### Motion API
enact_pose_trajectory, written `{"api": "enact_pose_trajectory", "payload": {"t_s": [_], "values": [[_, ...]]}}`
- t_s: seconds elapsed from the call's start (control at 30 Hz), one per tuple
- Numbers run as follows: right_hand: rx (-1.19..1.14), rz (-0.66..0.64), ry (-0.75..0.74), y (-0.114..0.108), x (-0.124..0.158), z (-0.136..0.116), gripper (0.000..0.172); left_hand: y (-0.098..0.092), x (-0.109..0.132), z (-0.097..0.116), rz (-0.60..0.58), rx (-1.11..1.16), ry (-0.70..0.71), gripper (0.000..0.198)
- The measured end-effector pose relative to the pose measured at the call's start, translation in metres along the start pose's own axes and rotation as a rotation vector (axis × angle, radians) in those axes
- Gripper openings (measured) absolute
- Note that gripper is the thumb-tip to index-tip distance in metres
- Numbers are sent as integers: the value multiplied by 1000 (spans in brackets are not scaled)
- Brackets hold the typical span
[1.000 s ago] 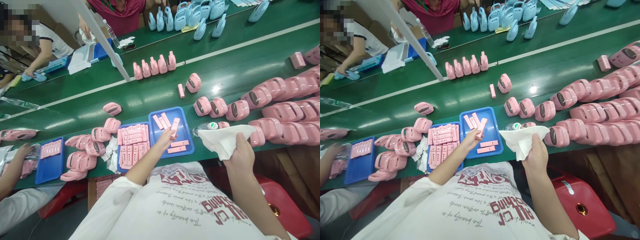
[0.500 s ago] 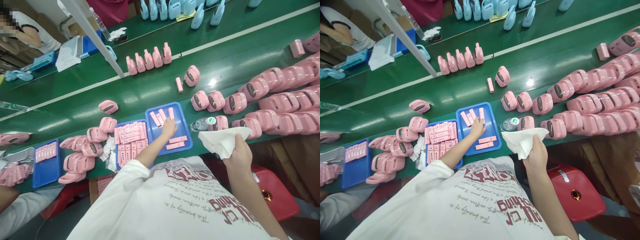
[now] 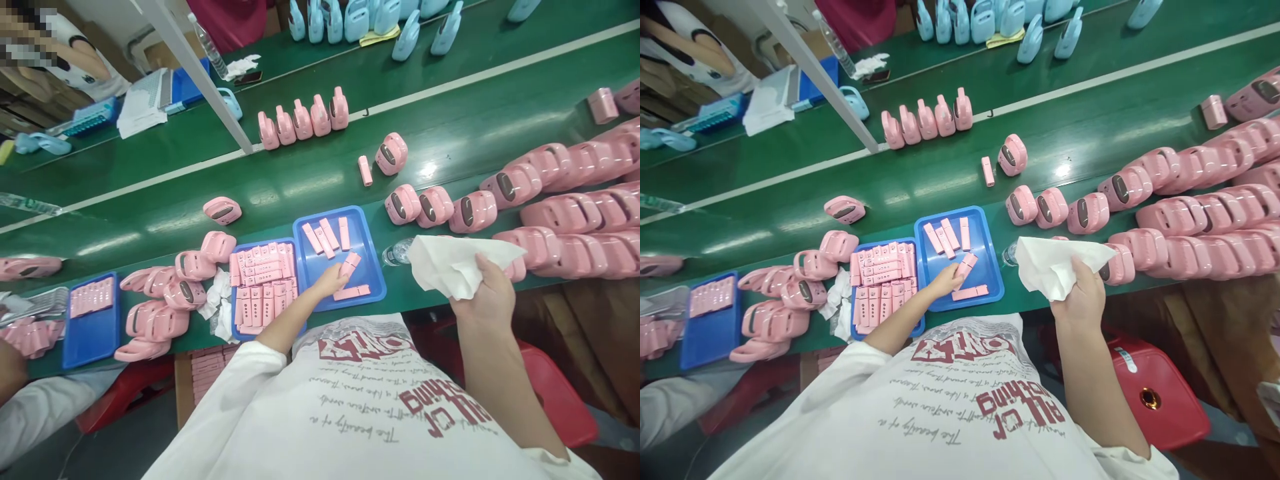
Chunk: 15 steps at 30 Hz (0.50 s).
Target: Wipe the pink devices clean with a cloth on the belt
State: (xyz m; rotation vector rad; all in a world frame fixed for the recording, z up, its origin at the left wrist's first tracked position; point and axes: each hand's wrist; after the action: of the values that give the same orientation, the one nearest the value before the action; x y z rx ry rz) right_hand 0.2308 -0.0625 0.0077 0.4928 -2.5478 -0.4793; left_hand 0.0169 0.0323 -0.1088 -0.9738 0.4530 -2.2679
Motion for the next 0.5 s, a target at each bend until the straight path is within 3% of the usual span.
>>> {"api": "enact_pose_trajectory", "payload": {"t_s": [0.07, 0.13, 0.3, 0.37, 0.43, 0.5], "values": [[-5, 111, -62, 4, -1, 0, 25, -13, 21, 5, 37, 130, -1, 32], [3, 136, -95, 10, -1, 3, 24, -25, 44, 13, 62, 283, 17, 34], [101, -75, -151, 26, 15, 23, 28, -40, 86, 43, 43, 802, 97, 55], [221, -240, -119, 31, 27, 34, 32, -42, 93, 53, 6, 811, 106, 56], [392, -517, -109, 36, 37, 42, 34, -40, 97, 60, -9, 756, 118, 53], [541, -821, -233, 42, 43, 48, 32, -38, 98, 62, 34, 674, 151, 50]]}}
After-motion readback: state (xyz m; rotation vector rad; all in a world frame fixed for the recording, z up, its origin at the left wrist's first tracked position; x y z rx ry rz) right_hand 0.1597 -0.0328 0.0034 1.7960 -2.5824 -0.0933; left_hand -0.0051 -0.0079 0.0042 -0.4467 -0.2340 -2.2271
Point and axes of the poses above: each hand's wrist, its own x-axis away from the middle knuckle, its own y-axis out of the palm, z = x × y, and after that the axes turned 4 degrees about z, right-handed
